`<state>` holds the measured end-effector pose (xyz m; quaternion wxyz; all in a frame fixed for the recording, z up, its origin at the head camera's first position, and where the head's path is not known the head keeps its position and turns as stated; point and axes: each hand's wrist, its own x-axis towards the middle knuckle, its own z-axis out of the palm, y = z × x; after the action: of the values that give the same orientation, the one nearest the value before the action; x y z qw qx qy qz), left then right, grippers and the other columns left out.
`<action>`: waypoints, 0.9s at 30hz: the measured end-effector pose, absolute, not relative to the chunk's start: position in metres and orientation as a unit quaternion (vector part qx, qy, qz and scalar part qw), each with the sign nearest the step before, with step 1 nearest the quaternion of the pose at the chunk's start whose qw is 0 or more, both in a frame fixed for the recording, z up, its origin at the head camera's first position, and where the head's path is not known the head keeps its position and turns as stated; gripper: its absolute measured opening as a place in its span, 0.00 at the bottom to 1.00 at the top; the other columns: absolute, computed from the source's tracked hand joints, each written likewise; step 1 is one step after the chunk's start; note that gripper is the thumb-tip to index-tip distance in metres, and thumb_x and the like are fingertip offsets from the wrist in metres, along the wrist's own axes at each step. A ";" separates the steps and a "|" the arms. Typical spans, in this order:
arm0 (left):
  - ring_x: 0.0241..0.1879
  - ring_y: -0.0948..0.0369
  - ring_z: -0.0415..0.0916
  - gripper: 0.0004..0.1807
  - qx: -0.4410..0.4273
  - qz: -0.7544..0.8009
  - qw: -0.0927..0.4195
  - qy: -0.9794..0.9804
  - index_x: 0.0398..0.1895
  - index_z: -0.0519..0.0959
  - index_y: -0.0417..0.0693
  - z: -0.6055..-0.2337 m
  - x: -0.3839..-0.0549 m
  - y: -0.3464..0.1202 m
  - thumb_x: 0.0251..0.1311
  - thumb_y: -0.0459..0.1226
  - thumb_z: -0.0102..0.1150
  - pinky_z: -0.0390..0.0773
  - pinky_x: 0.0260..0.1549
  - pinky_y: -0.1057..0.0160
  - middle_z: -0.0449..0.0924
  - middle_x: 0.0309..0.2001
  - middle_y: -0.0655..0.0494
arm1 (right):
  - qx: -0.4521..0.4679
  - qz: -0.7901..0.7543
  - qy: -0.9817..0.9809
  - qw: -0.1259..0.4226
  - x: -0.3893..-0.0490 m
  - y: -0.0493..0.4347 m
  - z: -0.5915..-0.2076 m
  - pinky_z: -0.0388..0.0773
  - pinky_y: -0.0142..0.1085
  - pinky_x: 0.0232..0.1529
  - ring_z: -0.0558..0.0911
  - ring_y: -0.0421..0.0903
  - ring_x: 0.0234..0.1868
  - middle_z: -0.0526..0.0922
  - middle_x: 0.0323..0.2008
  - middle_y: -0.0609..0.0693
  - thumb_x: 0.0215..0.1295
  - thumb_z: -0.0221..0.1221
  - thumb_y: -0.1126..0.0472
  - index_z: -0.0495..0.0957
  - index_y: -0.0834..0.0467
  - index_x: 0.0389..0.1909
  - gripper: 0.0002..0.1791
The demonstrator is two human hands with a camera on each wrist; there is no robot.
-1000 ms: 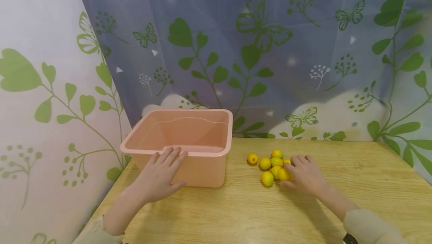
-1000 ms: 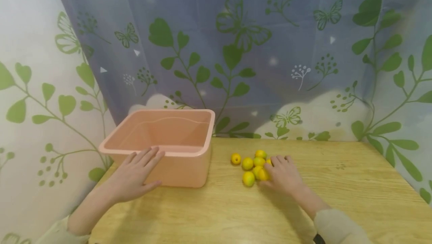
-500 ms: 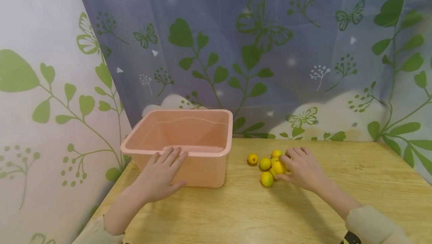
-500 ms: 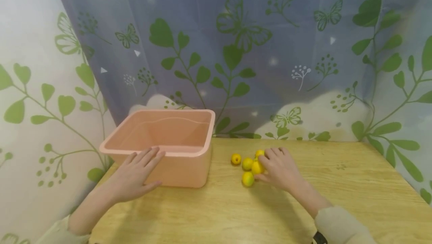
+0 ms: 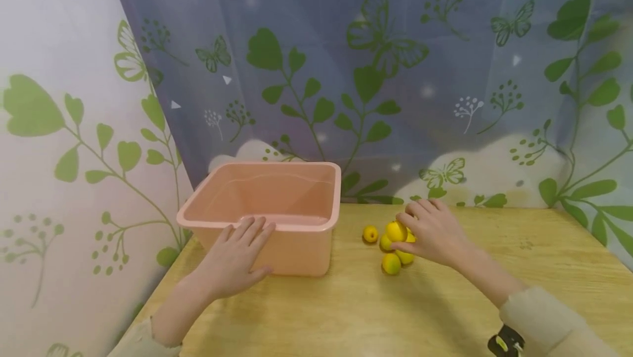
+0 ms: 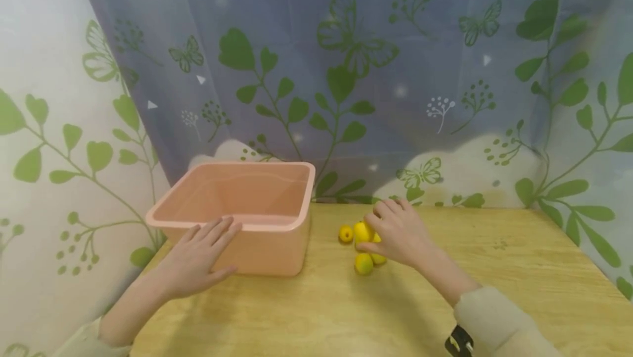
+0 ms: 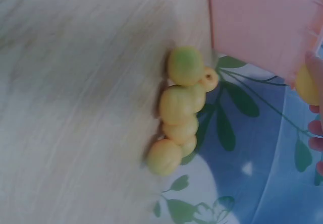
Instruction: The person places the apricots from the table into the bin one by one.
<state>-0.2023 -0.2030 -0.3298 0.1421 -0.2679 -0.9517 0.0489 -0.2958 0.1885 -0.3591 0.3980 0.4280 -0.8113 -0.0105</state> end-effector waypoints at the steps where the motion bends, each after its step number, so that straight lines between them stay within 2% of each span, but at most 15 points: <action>1: 0.66 0.42 0.53 0.41 -0.267 0.048 0.141 -0.952 0.68 0.58 0.38 -0.331 -0.202 -0.203 0.59 0.53 0.55 0.56 0.59 0.38 0.57 0.67 0.38 | 0.430 -0.011 -0.810 0.398 -0.296 0.186 -0.357 0.69 0.47 0.34 0.72 0.53 0.31 0.73 0.29 0.51 0.58 0.46 0.28 0.76 0.56 0.31 0.33; 3: 0.66 0.42 0.52 0.41 -0.267 0.045 0.137 -0.953 0.68 0.58 0.38 -0.333 -0.201 -0.203 0.59 0.53 0.55 0.56 0.59 0.38 0.57 0.67 0.38 | 0.435 -0.008 -0.808 0.398 -0.296 0.182 -0.354 0.69 0.47 0.36 0.73 0.53 0.32 0.74 0.29 0.51 0.56 0.50 0.29 0.76 0.56 0.30 0.31; 5: 0.66 0.42 0.52 0.41 -0.267 0.045 0.133 -0.953 0.68 0.58 0.38 -0.335 -0.200 -0.203 0.59 0.54 0.54 0.56 0.59 0.38 0.57 0.67 0.38 | 0.438 -0.004 -0.805 0.401 -0.296 0.178 -0.352 0.70 0.48 0.38 0.73 0.53 0.33 0.73 0.29 0.51 0.57 0.48 0.29 0.75 0.56 0.28 0.32; 11: 0.66 0.41 0.52 0.41 -0.271 0.040 0.131 -0.953 0.69 0.57 0.38 -0.337 -0.198 -0.203 0.59 0.53 0.55 0.55 0.59 0.37 0.56 0.67 0.37 | 0.436 -0.003 -0.795 0.421 -0.296 0.167 -0.346 0.69 0.48 0.38 0.73 0.53 0.32 0.72 0.28 0.51 0.62 0.33 0.27 0.75 0.57 0.27 0.38; 19: 0.66 0.42 0.52 0.41 -0.274 0.040 0.136 -0.951 0.68 0.57 0.38 -0.333 -0.199 -0.203 0.58 0.52 0.56 0.55 0.59 0.37 0.56 0.67 0.38 | 0.442 0.005 -0.785 0.435 -0.301 0.150 -0.332 0.69 0.48 0.40 0.73 0.52 0.35 0.73 0.30 0.51 0.60 0.35 0.27 0.75 0.57 0.28 0.38; 21: 0.66 0.42 0.52 0.41 -0.274 0.042 0.138 -0.951 0.68 0.58 0.38 -0.332 -0.200 -0.203 0.58 0.53 0.56 0.55 0.59 0.37 0.56 0.67 0.38 | 0.448 0.009 -0.778 0.441 -0.302 0.145 -0.328 0.70 0.49 0.41 0.73 0.52 0.35 0.73 0.30 0.51 0.60 0.39 0.27 0.75 0.57 0.28 0.37; 23: 0.66 0.42 0.52 0.41 -0.275 0.043 0.140 -0.950 0.68 0.58 0.38 -0.332 -0.200 -0.203 0.58 0.53 0.56 0.55 0.59 0.37 0.57 0.67 0.37 | 0.453 0.011 -0.771 0.447 -0.304 0.139 -0.324 0.71 0.49 0.41 0.73 0.53 0.34 0.73 0.30 0.52 0.58 0.48 0.29 0.76 0.58 0.28 0.33; 27: 0.66 0.42 0.52 0.41 -0.274 0.047 0.144 -0.950 0.68 0.58 0.38 -0.330 -0.201 -0.203 0.58 0.53 0.55 0.55 0.59 0.37 0.56 0.67 0.38 | 0.454 0.010 -0.763 0.460 -0.306 0.125 -0.316 0.70 0.48 0.41 0.73 0.53 0.35 0.74 0.30 0.52 0.43 0.65 0.35 0.76 0.58 0.29 0.29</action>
<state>-0.2008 -0.2032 -0.3297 0.1442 -0.2742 -0.9496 0.0469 -0.3064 0.1249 -0.3160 0.4600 0.4542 -0.7628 0.0103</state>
